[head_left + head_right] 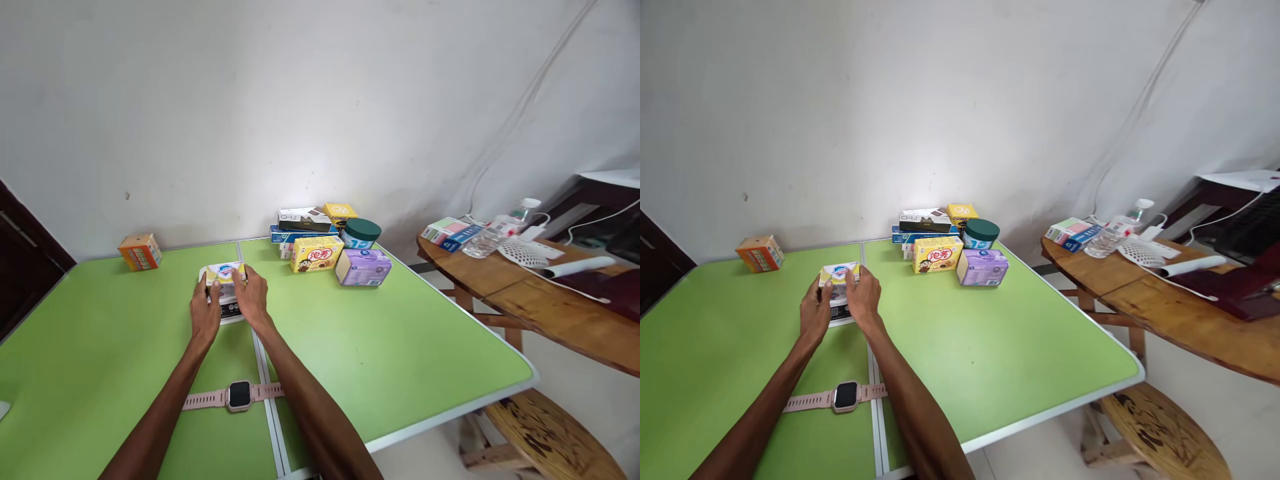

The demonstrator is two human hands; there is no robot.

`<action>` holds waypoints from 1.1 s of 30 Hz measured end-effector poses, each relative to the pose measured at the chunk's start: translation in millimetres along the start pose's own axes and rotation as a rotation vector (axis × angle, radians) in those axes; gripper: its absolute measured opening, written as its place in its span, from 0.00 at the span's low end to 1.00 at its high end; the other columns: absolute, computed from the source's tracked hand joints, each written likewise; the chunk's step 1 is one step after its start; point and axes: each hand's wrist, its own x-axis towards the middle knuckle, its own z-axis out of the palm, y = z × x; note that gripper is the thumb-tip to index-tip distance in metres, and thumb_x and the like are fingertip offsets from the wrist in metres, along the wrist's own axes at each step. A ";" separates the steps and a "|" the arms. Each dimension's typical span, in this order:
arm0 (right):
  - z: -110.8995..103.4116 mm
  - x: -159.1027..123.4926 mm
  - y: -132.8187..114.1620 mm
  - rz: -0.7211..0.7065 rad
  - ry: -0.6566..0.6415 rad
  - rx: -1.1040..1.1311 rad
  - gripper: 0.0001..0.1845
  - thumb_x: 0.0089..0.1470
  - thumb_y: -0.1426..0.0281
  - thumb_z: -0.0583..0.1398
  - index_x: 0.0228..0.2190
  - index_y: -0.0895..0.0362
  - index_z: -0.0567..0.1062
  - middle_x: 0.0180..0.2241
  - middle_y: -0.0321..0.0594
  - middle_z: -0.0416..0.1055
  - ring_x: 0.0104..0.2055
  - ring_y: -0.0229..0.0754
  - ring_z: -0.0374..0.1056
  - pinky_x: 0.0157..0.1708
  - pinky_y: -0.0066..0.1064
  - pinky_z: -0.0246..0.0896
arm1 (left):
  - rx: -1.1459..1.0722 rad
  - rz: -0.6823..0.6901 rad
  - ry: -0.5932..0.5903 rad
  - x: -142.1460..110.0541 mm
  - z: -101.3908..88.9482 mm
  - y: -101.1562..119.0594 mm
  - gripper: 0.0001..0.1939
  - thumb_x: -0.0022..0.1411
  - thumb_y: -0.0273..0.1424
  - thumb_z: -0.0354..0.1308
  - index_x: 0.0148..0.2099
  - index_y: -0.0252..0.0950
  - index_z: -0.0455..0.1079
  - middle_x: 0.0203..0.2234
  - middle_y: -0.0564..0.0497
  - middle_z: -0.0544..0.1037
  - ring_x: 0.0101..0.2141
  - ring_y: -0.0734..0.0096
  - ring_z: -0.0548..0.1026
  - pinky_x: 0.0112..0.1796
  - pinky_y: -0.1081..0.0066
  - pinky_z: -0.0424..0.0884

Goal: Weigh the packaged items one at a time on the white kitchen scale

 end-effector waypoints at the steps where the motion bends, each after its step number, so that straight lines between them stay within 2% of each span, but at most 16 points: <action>1: -10.9 -0.3 3.7 -0.006 0.024 0.003 0.19 0.70 0.57 0.54 0.45 0.53 0.80 0.42 0.46 0.83 0.41 0.50 0.77 0.43 0.36 0.67 | -0.013 -0.002 -0.016 -3.0 8.9 4.9 0.32 0.72 0.52 0.51 0.67 0.37 0.70 0.53 0.40 0.82 0.54 0.50 0.79 0.58 0.51 0.73; 5: -64.7 -0.4 32.2 0.023 0.122 -0.079 0.22 0.69 0.56 0.53 0.46 0.56 0.81 0.43 0.51 0.83 0.42 0.52 0.77 0.43 0.38 0.66 | -0.064 -0.025 -0.128 -20.0 61.3 27.2 0.31 0.74 0.49 0.49 0.69 0.36 0.68 0.59 0.37 0.78 0.58 0.50 0.76 0.61 0.49 0.71; 9: -117.0 2.0 81.9 0.100 0.232 -0.161 0.24 0.65 0.53 0.54 0.44 0.55 0.82 0.41 0.53 0.83 0.41 0.55 0.76 0.43 0.40 0.66 | -0.098 0.002 -0.239 -41.5 127.7 40.7 0.29 0.73 0.44 0.50 0.68 0.35 0.68 0.62 0.36 0.75 0.62 0.50 0.73 0.65 0.51 0.65; 12: -144.7 7.2 118.5 0.114 0.268 -0.150 0.25 0.63 0.49 0.54 0.38 0.54 0.82 0.34 0.49 0.82 0.37 0.54 0.74 0.41 0.40 0.66 | -0.084 -0.013 -0.298 -51.9 171.7 45.3 0.28 0.72 0.41 0.50 0.67 0.31 0.68 0.61 0.33 0.76 0.61 0.49 0.73 0.64 0.52 0.66; 15: -161.1 11.6 140.9 0.117 0.243 -0.061 0.30 0.60 0.43 0.52 0.33 0.53 0.80 0.32 0.46 0.81 0.36 0.53 0.74 0.41 0.40 0.67 | -0.063 -0.014 -0.317 -52.4 199.7 49.2 0.27 0.72 0.39 0.50 0.66 0.31 0.67 0.60 0.33 0.76 0.62 0.49 0.73 0.64 0.54 0.66; 19: -170.1 7.4 154.0 0.128 0.224 0.108 0.33 0.60 0.39 0.52 0.40 0.53 0.80 0.43 0.48 0.82 0.44 0.55 0.75 0.45 0.41 0.69 | -0.050 -0.002 -0.375 -44.3 207.5 49.7 0.27 0.71 0.39 0.52 0.67 0.32 0.66 0.60 0.33 0.75 0.62 0.50 0.72 0.64 0.54 0.66; 22: -170.0 -2.7 160.2 0.177 0.332 0.090 0.35 0.57 0.38 0.56 0.43 0.56 0.78 0.48 0.55 0.79 0.47 0.57 0.74 0.48 0.44 0.69 | -0.032 -0.033 -0.399 -40.7 199.8 43.9 0.30 0.70 0.42 0.56 0.68 0.32 0.63 0.61 0.32 0.72 0.63 0.49 0.72 0.63 0.54 0.67; 24: -166.8 -9.6 162.1 0.188 0.390 0.043 0.35 0.56 0.38 0.56 0.43 0.57 0.76 0.45 0.57 0.78 0.45 0.57 0.74 0.47 0.46 0.70 | -0.004 -0.051 -0.405 -40.5 194.9 39.3 0.33 0.68 0.43 0.59 0.69 0.31 0.62 0.61 0.31 0.71 0.61 0.48 0.73 0.61 0.53 0.69; 28: -155.2 -16.7 158.5 0.219 0.335 0.082 0.31 0.56 0.41 0.59 0.44 0.55 0.70 0.35 0.48 0.78 0.36 0.53 0.75 0.39 0.43 0.72 | 0.017 -0.023 -0.454 -41.0 197.0 35.5 0.30 0.67 0.41 0.61 0.65 0.31 0.66 0.55 0.33 0.73 0.56 0.49 0.76 0.57 0.54 0.73; 30: -149.7 -16.0 156.3 0.240 0.331 0.142 0.31 0.56 0.43 0.60 0.48 0.54 0.67 0.36 0.47 0.79 0.35 0.52 0.76 0.36 0.41 0.72 | -0.001 -0.017 -0.471 -39.9 204.5 37.8 0.26 0.67 0.38 0.60 0.63 0.33 0.68 0.54 0.34 0.74 0.55 0.51 0.77 0.57 0.55 0.73; 33: -145.3 -12.3 156.9 0.240 0.371 0.150 0.34 0.56 0.46 0.60 0.54 0.56 0.64 0.43 0.51 0.80 0.38 0.51 0.77 0.38 0.41 0.73 | -0.020 -0.044 -0.484 -36.3 219.5 46.0 0.24 0.67 0.35 0.60 0.63 0.32 0.69 0.56 0.33 0.74 0.55 0.50 0.76 0.58 0.55 0.72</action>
